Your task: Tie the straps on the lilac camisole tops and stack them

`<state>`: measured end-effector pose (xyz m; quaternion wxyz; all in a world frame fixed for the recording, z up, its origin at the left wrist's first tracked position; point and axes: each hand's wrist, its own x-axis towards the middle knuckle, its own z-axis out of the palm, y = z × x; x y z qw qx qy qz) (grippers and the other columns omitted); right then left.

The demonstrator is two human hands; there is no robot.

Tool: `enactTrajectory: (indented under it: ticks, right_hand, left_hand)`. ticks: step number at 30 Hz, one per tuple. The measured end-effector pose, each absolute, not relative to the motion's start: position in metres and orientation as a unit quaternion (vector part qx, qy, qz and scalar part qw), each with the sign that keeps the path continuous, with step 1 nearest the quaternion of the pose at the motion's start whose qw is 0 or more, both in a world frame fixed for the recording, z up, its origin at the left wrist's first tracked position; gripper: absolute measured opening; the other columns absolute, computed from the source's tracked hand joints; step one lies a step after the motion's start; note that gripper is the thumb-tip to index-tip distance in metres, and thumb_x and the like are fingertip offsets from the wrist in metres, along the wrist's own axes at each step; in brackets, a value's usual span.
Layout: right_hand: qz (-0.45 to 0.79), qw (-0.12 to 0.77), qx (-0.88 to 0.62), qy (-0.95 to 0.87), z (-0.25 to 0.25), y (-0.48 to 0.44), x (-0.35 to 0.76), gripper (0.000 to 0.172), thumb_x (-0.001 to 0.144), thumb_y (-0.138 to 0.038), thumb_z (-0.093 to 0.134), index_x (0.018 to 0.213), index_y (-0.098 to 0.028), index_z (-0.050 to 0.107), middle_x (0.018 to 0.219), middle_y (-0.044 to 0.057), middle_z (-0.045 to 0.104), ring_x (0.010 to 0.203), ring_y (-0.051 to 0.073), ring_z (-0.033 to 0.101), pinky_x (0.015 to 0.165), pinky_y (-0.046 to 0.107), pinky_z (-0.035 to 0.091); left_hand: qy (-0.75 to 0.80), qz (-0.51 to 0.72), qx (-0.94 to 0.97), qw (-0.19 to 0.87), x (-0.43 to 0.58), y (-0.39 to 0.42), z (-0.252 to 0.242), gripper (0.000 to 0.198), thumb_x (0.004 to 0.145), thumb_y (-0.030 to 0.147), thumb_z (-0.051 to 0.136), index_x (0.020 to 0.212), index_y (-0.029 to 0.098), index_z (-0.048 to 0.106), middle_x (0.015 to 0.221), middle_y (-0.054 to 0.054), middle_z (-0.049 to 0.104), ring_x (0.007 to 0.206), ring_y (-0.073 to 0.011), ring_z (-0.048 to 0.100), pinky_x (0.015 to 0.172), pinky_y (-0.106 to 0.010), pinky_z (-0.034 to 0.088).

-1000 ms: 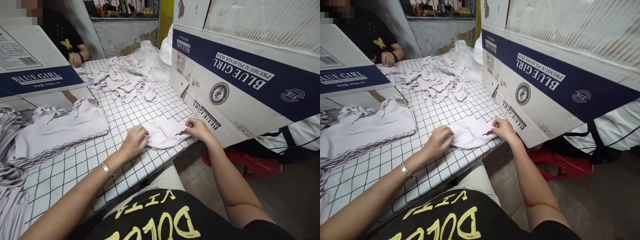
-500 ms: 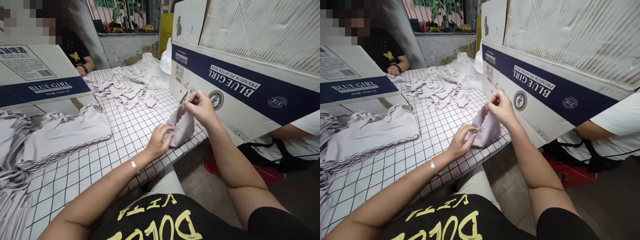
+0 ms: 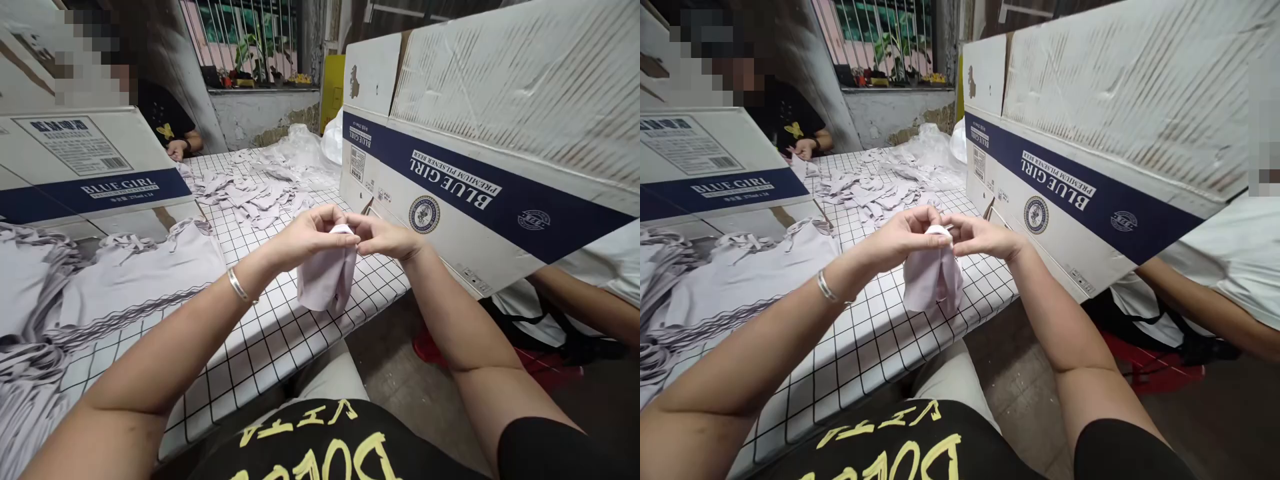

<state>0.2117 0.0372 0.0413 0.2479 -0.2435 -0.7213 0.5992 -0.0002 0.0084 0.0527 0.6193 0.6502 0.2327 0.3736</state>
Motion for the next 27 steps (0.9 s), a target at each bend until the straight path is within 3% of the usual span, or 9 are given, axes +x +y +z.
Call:
enactTrajectory:
  ticks: [2, 4, 9, 12, 17, 22, 27]
  right_hand:
    - [0.623, 0.211, -0.244, -0.712, 0.039, 0.042, 0.199, 0.041, 0.068, -0.039, 0.079, 0.096, -0.016, 0.061, 0.088, 0.004, 0.063, 0.081, 0.017, 0.06, 0.071, 0.029, 0.049]
    - [0.633, 0.233, -0.245, -0.697, 0.038, 0.046, 0.191, 0.032, 0.069, -0.038, 0.078, 0.082, -0.015, 0.061, 0.078, 0.002, 0.06, 0.073, 0.014, 0.058, 0.068, 0.027, 0.048]
    - [0.671, 0.288, -0.238, -0.641, 0.047, 0.053, 0.191, 0.035, 0.07, -0.045, 0.076, 0.075, -0.017, 0.056, 0.068, -0.002, 0.056, 0.06, 0.01, 0.052, 0.058, 0.024, 0.043]
    - [0.636, 0.21, -0.278, -0.689, 0.057, 0.062, 0.197, 0.033, 0.07, -0.042, 0.078, 0.075, -0.015, 0.059, 0.07, -0.001, 0.058, 0.06, 0.009, 0.052, 0.053, 0.021, 0.039]
    - [0.55, 0.092, -0.353, -0.751, 0.066, 0.084, 0.215, 0.029, 0.064, -0.037, 0.081, 0.075, -0.014, 0.068, 0.071, 0.001, 0.064, 0.065, 0.012, 0.057, 0.058, 0.024, 0.043]
    - [0.47, 0.157, -0.41, -0.766, 0.071, 0.12, 0.23, 0.03, 0.057, -0.04, 0.084, 0.066, -0.016, 0.069, 0.065, 0.001, 0.063, 0.062, 0.013, 0.056, 0.059, 0.028, 0.045]
    - [0.274, 0.245, -0.458, -0.81, 0.104, 0.16, 0.227, 0.029, 0.052, -0.039, 0.088, 0.064, -0.019, 0.071, 0.068, 0.001, 0.064, 0.07, 0.016, 0.058, 0.072, 0.036, 0.046]
  left_hand:
    - [0.268, 0.374, 0.677, 0.574, -0.015, 0.012, 0.07, 0.034, 0.068, 0.03, 0.08, 0.075, 0.016, 0.049, 0.072, 0.002, 0.057, 0.065, -0.0105, 0.058, 0.06, -0.024, 0.047]
    - [0.309, 0.363, 0.707, 0.523, -0.033, 0.013, 0.081, 0.033, 0.068, 0.031, 0.079, 0.072, 0.015, 0.05, 0.069, 0.002, 0.056, 0.063, -0.0098, 0.056, 0.056, -0.022, 0.045]
    - [0.418, 0.212, 0.743, 0.479, -0.087, 0.014, 0.092, 0.028, 0.066, 0.036, 0.078, 0.077, 0.016, 0.062, 0.071, -0.001, 0.061, 0.062, -0.0118, 0.056, 0.051, -0.022, 0.042]
    - [0.472, 0.158, 0.735, 0.46, -0.115, 0.016, 0.099, 0.03, 0.064, 0.042, 0.078, 0.074, 0.017, 0.066, 0.069, -0.003, 0.063, 0.061, -0.0147, 0.058, 0.05, -0.024, 0.044]
    - [0.506, 0.195, 0.724, 0.426, -0.146, 0.02, 0.114, 0.032, 0.059, 0.046, 0.079, 0.068, 0.018, 0.066, 0.065, -0.002, 0.062, 0.059, -0.0156, 0.056, 0.05, -0.025, 0.042]
    - [0.527, 0.136, 0.768, 0.337, -0.168, 0.043, 0.113, 0.035, 0.055, 0.052, 0.078, 0.065, 0.02, 0.068, 0.064, -0.001, 0.061, 0.062, -0.0168, 0.056, 0.059, -0.028, 0.042]
    - [0.566, 0.084, 0.816, 0.079, -0.178, 0.08, 0.121, 0.036, 0.062, 0.053, 0.072, 0.056, 0.019, 0.064, 0.05, 0.001, 0.051, 0.063, -0.0166, 0.05, 0.075, -0.032, 0.037]
